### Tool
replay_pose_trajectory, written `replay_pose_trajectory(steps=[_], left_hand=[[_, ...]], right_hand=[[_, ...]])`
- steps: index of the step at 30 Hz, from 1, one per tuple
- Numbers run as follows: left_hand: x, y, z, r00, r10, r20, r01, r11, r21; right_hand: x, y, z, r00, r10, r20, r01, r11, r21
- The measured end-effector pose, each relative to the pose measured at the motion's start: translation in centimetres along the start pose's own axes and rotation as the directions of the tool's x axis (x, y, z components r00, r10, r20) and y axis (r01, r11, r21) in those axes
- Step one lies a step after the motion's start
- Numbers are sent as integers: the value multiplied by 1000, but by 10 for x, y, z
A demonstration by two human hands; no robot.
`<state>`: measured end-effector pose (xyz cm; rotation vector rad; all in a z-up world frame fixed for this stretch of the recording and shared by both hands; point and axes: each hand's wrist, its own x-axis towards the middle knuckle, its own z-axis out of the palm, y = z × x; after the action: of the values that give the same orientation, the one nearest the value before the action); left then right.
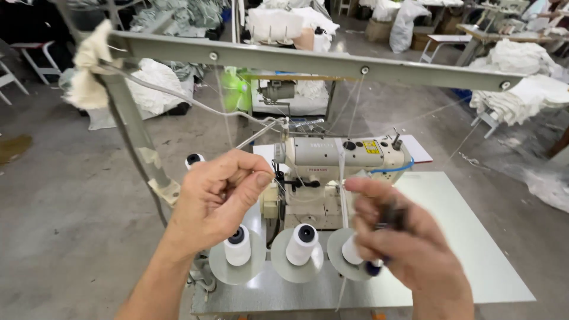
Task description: Replacing thread spools and threading an industrial sewing machine
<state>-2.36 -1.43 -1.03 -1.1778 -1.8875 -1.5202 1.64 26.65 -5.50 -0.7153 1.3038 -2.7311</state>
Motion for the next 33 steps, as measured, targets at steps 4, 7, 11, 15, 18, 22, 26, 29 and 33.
replay_pose_trajectory(steps=[4,7,11,15,18,22,26,29,33], left_hand=[[-4,-2,6,995,-93,-43,93,996,-9],[-4,0,10,993,-110,-44,110,994,-7],[-2,2,13,994,-102,-32,102,995,20],[-3,7,14,990,-138,-25,138,990,-3],[-1,11,14,989,-145,-7,145,989,0],[-1,13,14,987,-155,38,156,988,-15],[1,13,14,988,-142,58,142,990,-2],[-2,13,13,988,-141,61,142,990,-21],[-13,8,18,999,-48,-2,48,997,62]], right_hand=[[20,18,3,933,83,349,116,851,-513],[34,36,9,924,-13,382,284,693,-663],[44,62,12,940,-106,324,281,780,-559],[42,62,27,922,-201,330,372,691,-620],[40,58,31,902,-292,318,428,514,-744],[42,58,30,903,-290,317,427,520,-740],[47,56,33,890,-296,346,454,516,-726],[46,60,28,928,-219,300,338,835,-435],[56,36,33,961,-165,221,225,933,-282]])
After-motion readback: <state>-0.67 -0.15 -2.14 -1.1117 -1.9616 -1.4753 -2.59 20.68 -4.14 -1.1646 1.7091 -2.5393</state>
